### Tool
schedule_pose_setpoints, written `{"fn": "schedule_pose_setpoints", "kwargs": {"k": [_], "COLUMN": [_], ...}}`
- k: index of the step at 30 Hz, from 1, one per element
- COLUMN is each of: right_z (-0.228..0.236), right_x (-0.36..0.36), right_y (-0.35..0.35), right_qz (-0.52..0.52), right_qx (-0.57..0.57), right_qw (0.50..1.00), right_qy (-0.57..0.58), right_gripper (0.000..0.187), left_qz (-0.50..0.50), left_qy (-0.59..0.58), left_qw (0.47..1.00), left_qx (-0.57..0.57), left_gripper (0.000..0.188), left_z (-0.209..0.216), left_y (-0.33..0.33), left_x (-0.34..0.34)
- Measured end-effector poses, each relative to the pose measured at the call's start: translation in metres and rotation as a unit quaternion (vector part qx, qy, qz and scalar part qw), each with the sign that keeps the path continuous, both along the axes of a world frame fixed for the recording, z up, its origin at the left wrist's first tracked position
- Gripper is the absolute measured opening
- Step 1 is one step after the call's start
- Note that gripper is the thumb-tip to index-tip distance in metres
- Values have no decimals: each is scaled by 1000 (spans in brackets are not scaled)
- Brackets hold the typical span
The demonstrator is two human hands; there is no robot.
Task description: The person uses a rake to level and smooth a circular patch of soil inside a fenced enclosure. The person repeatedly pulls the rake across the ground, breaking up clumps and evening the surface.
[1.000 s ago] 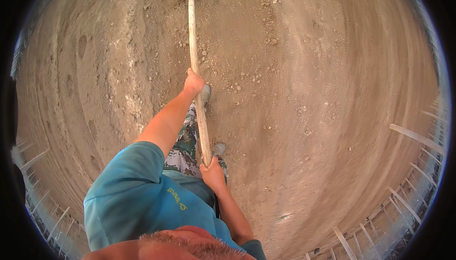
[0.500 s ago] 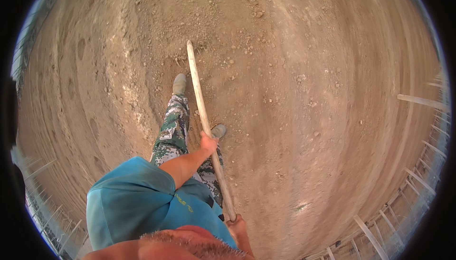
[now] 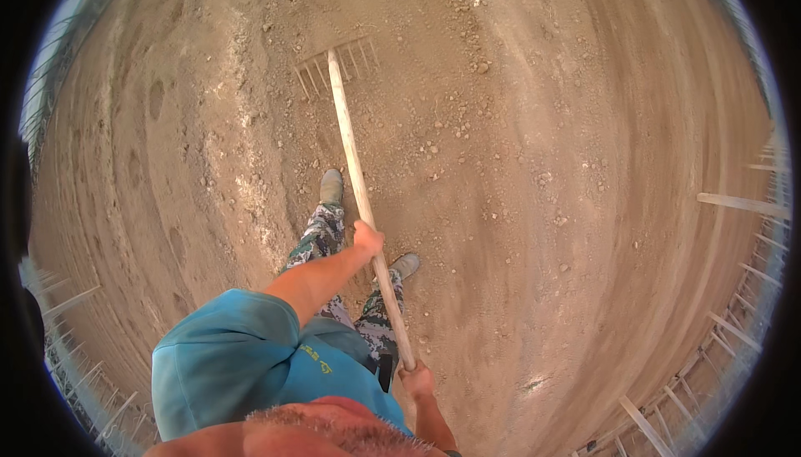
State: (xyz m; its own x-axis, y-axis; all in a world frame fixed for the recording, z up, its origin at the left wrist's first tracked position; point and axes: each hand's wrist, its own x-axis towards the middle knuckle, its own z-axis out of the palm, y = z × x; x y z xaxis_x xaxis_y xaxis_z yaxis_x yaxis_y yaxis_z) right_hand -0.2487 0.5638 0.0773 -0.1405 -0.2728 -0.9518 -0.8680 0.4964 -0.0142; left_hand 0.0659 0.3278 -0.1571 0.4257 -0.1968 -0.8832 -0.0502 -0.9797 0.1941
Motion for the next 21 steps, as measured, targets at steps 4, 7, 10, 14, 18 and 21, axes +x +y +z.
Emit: {"fn": "schedule_pose_setpoints", "kwargs": {"k": [4,7,10,14,18,21], "right_z": [-65,-77,-80,-77,-93,-112], "right_x": [227,401,543,641,614,548], "right_y": [-176,-322,-439,-513,-451,-363], "right_qz": [-29,-145,-157,-50,-26,20], "right_qx": [-153,-76,-120,-76,-114,-141], "right_qw": [975,937,913,939,955,960], "right_qy": [-159,-310,-356,-332,-273,-240], "right_gripper": [48,42,32,32,41,49], "left_qz": [21,33,-23,0,-41,-54], "left_qy": [-105,-157,-208,-171,-157,-151], "left_qw": [986,964,947,961,967,977], "left_qx": [-124,-211,-242,-218,-195,-139], "left_gripper": [60,70,76,74,73,79], "left_z": [5,27,50,74,56,24], "left_y": [-167,-249,-307,-340,-303,-262], "left_x": [204,328,411,484,462,432]}}
